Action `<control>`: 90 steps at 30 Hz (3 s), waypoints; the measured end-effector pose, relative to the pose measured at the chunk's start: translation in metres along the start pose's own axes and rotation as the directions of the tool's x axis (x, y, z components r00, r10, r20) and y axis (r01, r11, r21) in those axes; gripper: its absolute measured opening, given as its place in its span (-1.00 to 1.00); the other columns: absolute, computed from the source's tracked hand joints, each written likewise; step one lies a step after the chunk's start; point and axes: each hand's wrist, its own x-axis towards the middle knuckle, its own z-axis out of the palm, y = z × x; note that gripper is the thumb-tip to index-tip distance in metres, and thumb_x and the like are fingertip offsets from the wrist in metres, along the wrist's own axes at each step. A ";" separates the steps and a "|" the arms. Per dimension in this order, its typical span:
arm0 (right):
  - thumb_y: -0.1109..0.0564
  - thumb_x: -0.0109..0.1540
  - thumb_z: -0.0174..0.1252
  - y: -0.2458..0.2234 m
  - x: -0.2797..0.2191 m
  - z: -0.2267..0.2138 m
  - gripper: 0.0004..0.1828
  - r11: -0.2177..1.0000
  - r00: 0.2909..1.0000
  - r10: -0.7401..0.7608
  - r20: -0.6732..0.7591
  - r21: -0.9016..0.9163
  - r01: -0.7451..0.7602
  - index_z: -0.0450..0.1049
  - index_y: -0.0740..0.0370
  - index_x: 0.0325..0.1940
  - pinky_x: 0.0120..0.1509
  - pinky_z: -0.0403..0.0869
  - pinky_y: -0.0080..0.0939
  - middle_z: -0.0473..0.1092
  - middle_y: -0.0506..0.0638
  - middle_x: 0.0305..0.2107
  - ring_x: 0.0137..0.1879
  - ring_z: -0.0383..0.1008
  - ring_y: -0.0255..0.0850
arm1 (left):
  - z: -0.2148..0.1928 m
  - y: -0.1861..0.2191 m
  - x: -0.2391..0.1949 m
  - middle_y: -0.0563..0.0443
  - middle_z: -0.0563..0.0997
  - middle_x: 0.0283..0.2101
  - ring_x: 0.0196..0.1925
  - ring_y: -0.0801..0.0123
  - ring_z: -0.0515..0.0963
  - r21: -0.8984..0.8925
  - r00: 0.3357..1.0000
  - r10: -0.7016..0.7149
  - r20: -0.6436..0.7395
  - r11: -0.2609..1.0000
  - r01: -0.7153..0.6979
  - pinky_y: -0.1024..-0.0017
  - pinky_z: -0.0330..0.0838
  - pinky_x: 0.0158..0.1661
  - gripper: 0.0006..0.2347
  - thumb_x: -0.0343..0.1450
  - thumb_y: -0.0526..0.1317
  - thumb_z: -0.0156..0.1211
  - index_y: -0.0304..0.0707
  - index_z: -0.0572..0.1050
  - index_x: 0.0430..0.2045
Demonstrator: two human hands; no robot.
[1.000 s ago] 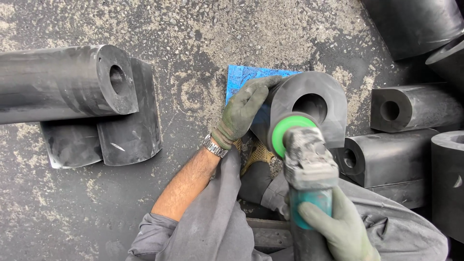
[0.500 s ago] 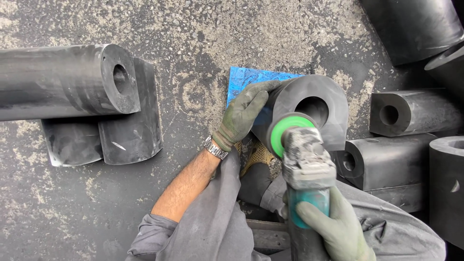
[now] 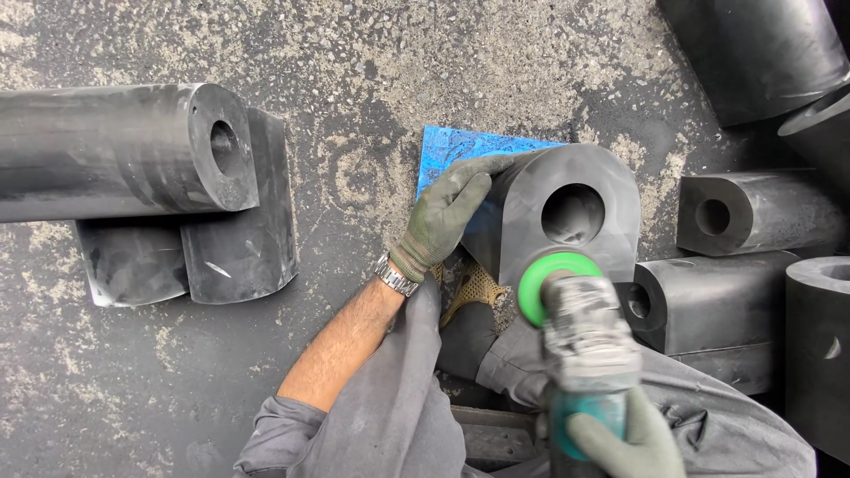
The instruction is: Using a handheld angle grinder to sand and shape the edges of heavy rubber industrial blocks.
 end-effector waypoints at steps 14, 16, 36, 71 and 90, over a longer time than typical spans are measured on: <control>0.34 0.14 0.21 -0.002 -0.009 -0.019 -0.22 0.999 0.994 0.014 -0.104 -0.043 -0.019 0.20 0.45 0.46 0.16 0.54 0.15 0.53 0.40 -0.05 -0.01 0.63 0.11 | 0.003 0.001 -0.001 -0.08 0.56 0.19 0.25 0.35 0.55 -0.012 1.000 -0.003 -0.008 1.000 0.003 0.40 0.39 0.28 -0.68 0.59 -0.13 -0.01 -0.32 0.51 0.16; 0.34 0.07 0.23 -0.016 0.001 0.008 -0.18 0.987 0.992 0.050 -0.120 -0.145 -0.067 0.21 0.39 0.44 0.18 0.50 0.07 0.52 0.31 -0.01 0.03 0.60 0.01 | 0.003 -0.001 -0.001 -0.08 0.57 0.18 0.24 0.35 0.55 -0.017 1.000 0.011 -0.013 1.000 -0.012 0.40 0.40 0.28 -0.68 0.60 -0.13 0.00 -0.32 0.51 0.15; 0.31 -0.01 0.29 -0.042 0.007 0.035 -0.15 0.931 0.977 0.175 -0.120 -0.302 -0.204 0.29 0.21 0.39 0.14 0.49 -0.07 0.55 0.15 -0.02 -0.03 0.59 -0.10 | 0.003 0.002 -0.003 -0.10 0.59 0.16 0.22 0.31 0.57 0.065 0.999 0.005 -0.042 0.998 -0.002 0.40 0.41 0.25 -0.72 0.59 -0.19 -0.01 -0.31 0.53 0.11; 0.26 0.07 0.22 0.005 -0.036 -0.055 -0.27 0.999 0.997 -0.042 -0.071 -0.028 0.040 0.25 0.42 0.33 0.08 0.57 0.12 0.54 0.32 -0.14 -0.08 0.64 0.08 | 0.056 0.067 0.010 -0.29 0.50 0.19 0.18 -0.03 0.58 0.594 0.991 0.133 0.020 0.796 -0.118 0.25 0.47 0.18 -0.40 0.33 -0.17 0.21 -0.36 0.27 0.30; 0.22 0.01 0.31 -0.009 -0.019 0.009 -0.08 0.936 0.966 0.255 -0.027 -0.245 -0.254 0.24 0.19 0.48 0.14 0.53 -0.15 0.56 0.06 -0.01 0.03 0.59 -0.22 | 0.055 0.110 0.055 -0.06 0.68 -0.12 -0.11 0.20 0.68 0.747 0.922 -0.083 0.377 0.616 -0.250 0.27 0.53 -0.08 -0.45 0.28 0.15 0.35 -0.14 0.52 0.07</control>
